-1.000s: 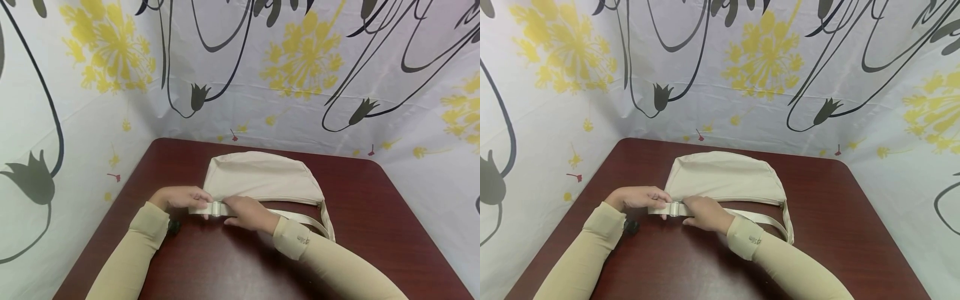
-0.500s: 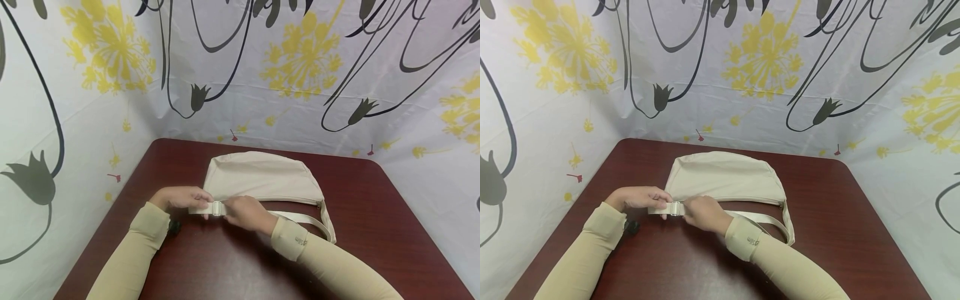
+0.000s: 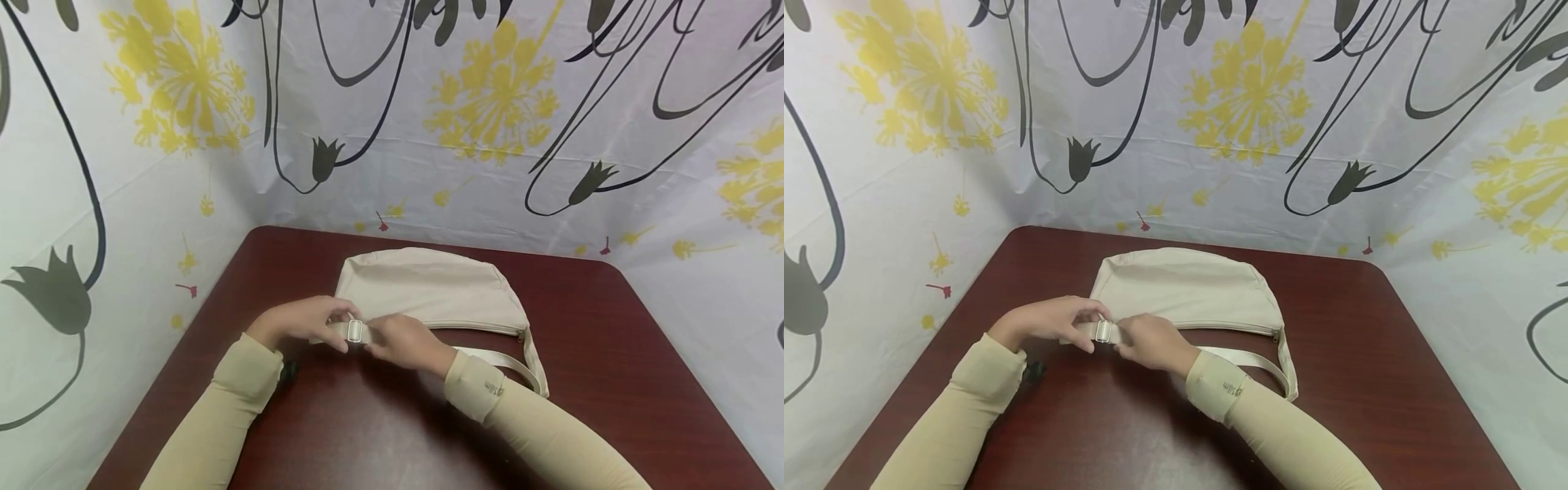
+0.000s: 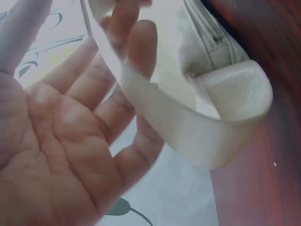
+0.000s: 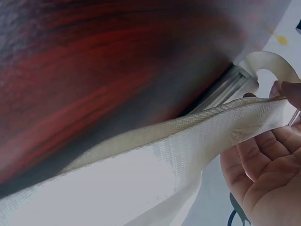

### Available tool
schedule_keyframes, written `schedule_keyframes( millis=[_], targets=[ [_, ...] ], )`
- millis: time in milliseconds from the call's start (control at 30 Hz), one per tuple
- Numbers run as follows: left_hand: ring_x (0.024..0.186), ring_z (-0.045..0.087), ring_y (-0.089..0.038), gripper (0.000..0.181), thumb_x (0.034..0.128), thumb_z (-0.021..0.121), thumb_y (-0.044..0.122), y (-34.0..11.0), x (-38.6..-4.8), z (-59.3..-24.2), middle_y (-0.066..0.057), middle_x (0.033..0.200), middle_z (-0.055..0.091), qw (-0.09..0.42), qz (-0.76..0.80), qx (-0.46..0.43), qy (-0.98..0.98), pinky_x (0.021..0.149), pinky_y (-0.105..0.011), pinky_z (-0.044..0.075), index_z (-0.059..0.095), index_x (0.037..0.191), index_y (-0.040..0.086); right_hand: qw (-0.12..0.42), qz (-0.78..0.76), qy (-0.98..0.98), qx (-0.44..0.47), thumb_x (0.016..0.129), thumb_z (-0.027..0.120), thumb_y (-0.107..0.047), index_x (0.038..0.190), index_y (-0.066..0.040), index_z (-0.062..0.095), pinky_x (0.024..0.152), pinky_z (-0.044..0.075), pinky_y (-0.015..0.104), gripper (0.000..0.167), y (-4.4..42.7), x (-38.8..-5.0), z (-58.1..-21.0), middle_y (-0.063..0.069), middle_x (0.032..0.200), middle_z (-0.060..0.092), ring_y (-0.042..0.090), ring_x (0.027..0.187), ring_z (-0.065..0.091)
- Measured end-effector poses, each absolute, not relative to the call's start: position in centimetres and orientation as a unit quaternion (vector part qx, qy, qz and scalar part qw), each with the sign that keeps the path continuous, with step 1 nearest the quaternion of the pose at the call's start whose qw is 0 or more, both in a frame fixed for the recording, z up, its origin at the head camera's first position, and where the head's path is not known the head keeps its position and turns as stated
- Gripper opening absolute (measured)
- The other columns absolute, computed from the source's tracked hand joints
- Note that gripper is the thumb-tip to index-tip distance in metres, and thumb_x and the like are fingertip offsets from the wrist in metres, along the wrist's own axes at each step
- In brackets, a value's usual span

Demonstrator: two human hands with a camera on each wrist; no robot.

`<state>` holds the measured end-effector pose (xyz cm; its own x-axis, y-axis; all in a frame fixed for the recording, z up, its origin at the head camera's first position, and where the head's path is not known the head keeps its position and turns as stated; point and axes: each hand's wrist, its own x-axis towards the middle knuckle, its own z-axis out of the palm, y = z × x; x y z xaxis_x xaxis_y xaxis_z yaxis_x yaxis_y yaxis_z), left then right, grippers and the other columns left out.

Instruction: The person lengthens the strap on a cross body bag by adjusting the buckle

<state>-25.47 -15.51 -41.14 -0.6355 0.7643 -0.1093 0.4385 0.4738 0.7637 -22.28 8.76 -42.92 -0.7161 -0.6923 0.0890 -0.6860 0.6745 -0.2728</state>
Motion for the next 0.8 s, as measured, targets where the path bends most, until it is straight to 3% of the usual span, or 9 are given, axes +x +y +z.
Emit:
schedule_keyframes(
  millis=[100, 333, 567, 800],
  targets=[
    [0.090, 0.061, -0.015, 0.052, 0.0804, 0.086, 0.021, -15.1, -25.3, -41.0, 0.000, 0.109, 0.067, 0.205, 0.366, 0.365, 0.831, 0.076, -0.031, 0.051, 0.063, 0.126, 0.013, 0.018, -0.153, 0.916, -0.370, 0.092, 0.073, -0.023, 0.096, -0.015, 0.066, 0.061, 0.045, 0.028, 0.011, 8.9, -22.4, -42.6, -0.010, 0.070, 0.052, 0.010, 0.065, 0.049],
    [0.097, 0.065, -0.015, 0.044, 0.0791, 0.088, 0.025, -14.4, -25.4, -41.2, 0.007, 0.101, 0.071, 0.144, 0.336, 0.369, 0.855, 0.089, -0.033, 0.049, 0.070, 0.118, 0.015, 0.041, -0.184, 0.917, -0.352, 0.094, 0.072, -0.025, 0.101, -0.015, 0.069, 0.063, 0.046, 0.026, 0.013, 9.0, -22.5, -42.0, -0.010, 0.077, 0.059, 0.008, 0.067, 0.053],
    [0.081, 0.058, -0.010, 0.035, 0.0833, 0.085, 0.027, -14.2, -25.5, -41.2, 0.011, 0.089, 0.068, 0.109, 0.313, 0.369, 0.868, 0.078, -0.030, 0.049, 0.074, 0.115, 0.017, 0.037, -0.199, 0.918, -0.340, 0.094, 0.072, -0.026, 0.109, -0.012, 0.071, 0.067, 0.047, 0.027, 0.021, 9.2, -22.6, -41.6, -0.008, 0.084, 0.064, 0.009, 0.070, 0.054],
    [0.076, 0.055, -0.009, 0.035, 0.0834, 0.085, 0.030, -14.3, -25.6, -41.2, 0.012, 0.084, 0.065, 0.104, 0.327, 0.356, 0.869, 0.074, -0.029, 0.048, 0.075, 0.114, 0.018, 0.029, -0.215, 0.914, -0.342, 0.093, 0.074, -0.021, 0.114, -0.008, 0.069, 0.069, 0.048, 0.029, 0.025, 10.1, -22.7, -41.7, -0.005, 0.087, 0.065, 0.011, 0.071, 0.054]
  ],
)
